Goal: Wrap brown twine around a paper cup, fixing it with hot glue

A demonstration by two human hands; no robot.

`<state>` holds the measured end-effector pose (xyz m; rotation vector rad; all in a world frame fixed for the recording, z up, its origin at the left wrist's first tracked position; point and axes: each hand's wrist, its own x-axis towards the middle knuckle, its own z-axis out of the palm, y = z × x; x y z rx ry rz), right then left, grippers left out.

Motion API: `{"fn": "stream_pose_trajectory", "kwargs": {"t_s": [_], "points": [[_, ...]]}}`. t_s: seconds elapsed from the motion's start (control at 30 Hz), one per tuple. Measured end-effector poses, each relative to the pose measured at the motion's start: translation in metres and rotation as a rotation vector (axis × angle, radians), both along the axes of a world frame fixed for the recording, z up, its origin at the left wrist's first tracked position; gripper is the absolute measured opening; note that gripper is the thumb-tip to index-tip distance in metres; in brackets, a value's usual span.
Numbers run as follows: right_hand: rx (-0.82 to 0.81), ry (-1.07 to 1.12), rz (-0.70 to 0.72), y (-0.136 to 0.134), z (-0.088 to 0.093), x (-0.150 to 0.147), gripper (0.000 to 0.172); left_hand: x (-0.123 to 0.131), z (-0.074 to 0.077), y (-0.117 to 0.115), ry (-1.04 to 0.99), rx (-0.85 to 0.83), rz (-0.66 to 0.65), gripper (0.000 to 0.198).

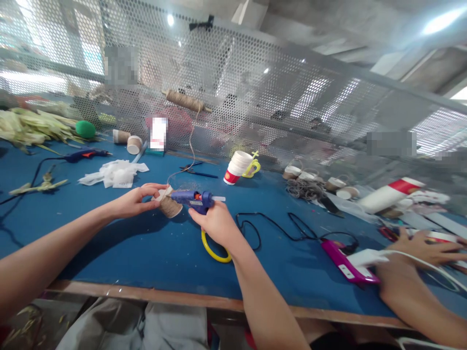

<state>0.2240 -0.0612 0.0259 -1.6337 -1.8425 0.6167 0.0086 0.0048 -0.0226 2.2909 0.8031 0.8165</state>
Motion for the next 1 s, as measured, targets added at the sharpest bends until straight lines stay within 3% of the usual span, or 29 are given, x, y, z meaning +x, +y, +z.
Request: {"fn": "stream_pose_trajectory", "kwargs": {"t_s": [0.6, 1.0], "points": [[0.151, -0.226, 0.054, -0.002, -0.001, -0.005, 0.014, 0.0, 0.001, -0.001, 0.011, -0.004, 0.015, 0.014], [0.136, -0.142, 0.009, 0.006, -0.002, 0.004, 0.018, 0.0, 0.002, -0.001, 0.002, -0.02, -0.013, 0.015]]}}
